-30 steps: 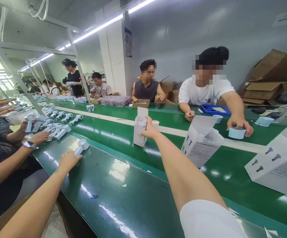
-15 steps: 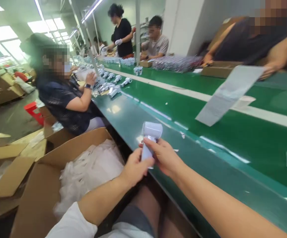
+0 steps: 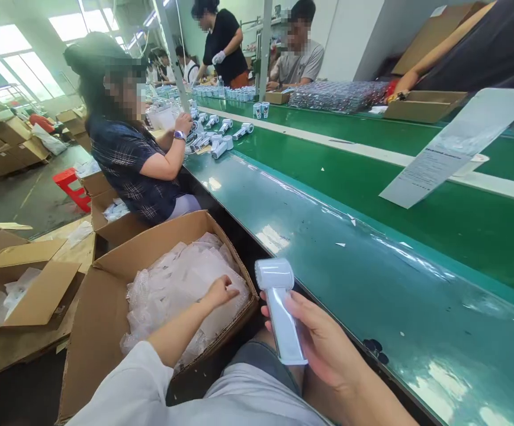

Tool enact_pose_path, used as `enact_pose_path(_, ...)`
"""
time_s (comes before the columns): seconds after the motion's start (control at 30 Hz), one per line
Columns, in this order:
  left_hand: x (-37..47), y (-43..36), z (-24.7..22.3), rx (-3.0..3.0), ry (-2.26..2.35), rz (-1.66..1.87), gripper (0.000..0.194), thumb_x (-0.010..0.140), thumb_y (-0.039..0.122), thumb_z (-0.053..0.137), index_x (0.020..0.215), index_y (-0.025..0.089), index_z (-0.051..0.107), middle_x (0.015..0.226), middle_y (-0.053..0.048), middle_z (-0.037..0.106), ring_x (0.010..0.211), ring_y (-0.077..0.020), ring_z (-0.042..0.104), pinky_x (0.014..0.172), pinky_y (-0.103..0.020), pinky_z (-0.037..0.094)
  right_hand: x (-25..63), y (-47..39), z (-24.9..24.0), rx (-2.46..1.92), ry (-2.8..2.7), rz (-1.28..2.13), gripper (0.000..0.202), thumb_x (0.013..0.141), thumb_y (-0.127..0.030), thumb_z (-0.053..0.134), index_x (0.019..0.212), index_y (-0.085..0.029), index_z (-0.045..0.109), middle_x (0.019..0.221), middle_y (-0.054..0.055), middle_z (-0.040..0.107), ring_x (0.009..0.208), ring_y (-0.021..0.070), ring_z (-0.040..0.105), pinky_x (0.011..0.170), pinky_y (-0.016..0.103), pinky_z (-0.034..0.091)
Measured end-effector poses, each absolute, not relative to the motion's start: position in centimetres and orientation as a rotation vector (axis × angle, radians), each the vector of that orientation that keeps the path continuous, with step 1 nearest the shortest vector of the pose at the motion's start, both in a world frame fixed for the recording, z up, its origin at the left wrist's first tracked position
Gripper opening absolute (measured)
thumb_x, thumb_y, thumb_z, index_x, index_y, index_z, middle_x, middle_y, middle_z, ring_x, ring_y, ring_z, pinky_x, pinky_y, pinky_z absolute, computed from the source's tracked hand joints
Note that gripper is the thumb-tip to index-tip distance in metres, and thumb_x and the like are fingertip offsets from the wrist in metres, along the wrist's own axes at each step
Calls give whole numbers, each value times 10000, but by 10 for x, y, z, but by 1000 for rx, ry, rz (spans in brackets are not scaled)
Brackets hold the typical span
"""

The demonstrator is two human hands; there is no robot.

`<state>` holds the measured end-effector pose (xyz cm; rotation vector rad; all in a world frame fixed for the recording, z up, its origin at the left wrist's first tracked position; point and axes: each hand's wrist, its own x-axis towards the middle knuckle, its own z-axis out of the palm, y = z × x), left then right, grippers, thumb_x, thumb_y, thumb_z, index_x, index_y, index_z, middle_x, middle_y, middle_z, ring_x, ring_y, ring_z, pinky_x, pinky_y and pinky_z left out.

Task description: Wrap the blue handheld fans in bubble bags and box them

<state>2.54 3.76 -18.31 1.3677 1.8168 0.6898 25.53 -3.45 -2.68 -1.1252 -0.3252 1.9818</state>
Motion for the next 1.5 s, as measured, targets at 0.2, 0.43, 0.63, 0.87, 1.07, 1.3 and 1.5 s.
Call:
enact_pose_path(0.2, 19, 46, -180, 1494, 1998, 675, 168, 816, 188, 584, 984, 200, 590, 1126, -91, 619, 1151, -227, 537, 962, -313, 397, 272, -53, -38, -1201, -334, 1959, 560, 660, -266, 824, 1179, -240, 614, 1130, 68, 712, 965, 242, 691, 797, 323, 608)
enact_pose_path(0.43, -117, 59, -172, 971, 2533, 384, 511, 693, 86, 611, 1191, 174, 536, 1415, -184, 441, 1311, -383, 387, 989, -528, 374, 280, -67, -44, -1371, -189, 1999, 871, 618, -307, 847, 1381, -205, 440, 1144, 115, 707, 1028, 305, 675, 813, 355, 608)
enact_pose_path(0.63, -132, 39, -167, 1067, 2418, 429, 115, 770, 188, 581, 829, 224, 673, 960, -107, 695, 1093, -318, 589, 928, -417, 430, 262, -67, -49, -1201, -351, 2138, 591, 716, -305, 792, 1248, -205, 555, 1010, 85, 714, 867, 217, 697, 740, 303, 582)
enact_pose_path(0.87, -54, 16, -97, 1448, 1868, 753, 155, 775, 327, 599, 771, 189, 669, 799, -29, 692, 780, -179, 618, 748, -264, 464, 215, -31, -54, -828, -782, 2436, 1123, 632, -297, 832, 1503, -227, 127, 829, 10, 672, 757, 209, 692, 594, 280, 542)
enact_pose_path(1.07, -8, -14, -61, 1321, 1115, 762, 110, 650, 253, 672, 678, 148, 659, 672, -11, 637, 639, -135, 544, 616, -242, 427, 210, -12, -49, -684, -898, 2537, 722, 622, -323, 800, 1263, -154, 513, 897, 79, 698, 674, 173, 689, 524, 230, 530)
enact_pose_path(1.3, 27, -13, -59, 1373, 1264, 1177, 128, 707, 284, 669, 690, 162, 632, 616, 2, 567, 584, -115, 490, 577, -241, 401, 241, -45, -43, -1056, -764, 2242, 396, 702, -282, 729, 1046, -185, 559, 830, 27, 664, 636, 163, 675, 478, 229, 521)
enact_pose_path(1.5, 47, -32, -48, 2304, 931, 1203, 146, 851, 91, 497, 869, 184, 609, 777, -53, 607, 762, -163, 555, 706, -290, 479, 262, -68, -37, -1038, -610, 2009, 410, 704, -276, 734, 1052, -199, 532, 897, 29, 650, 606, 167, 677, 449, 250, 511)
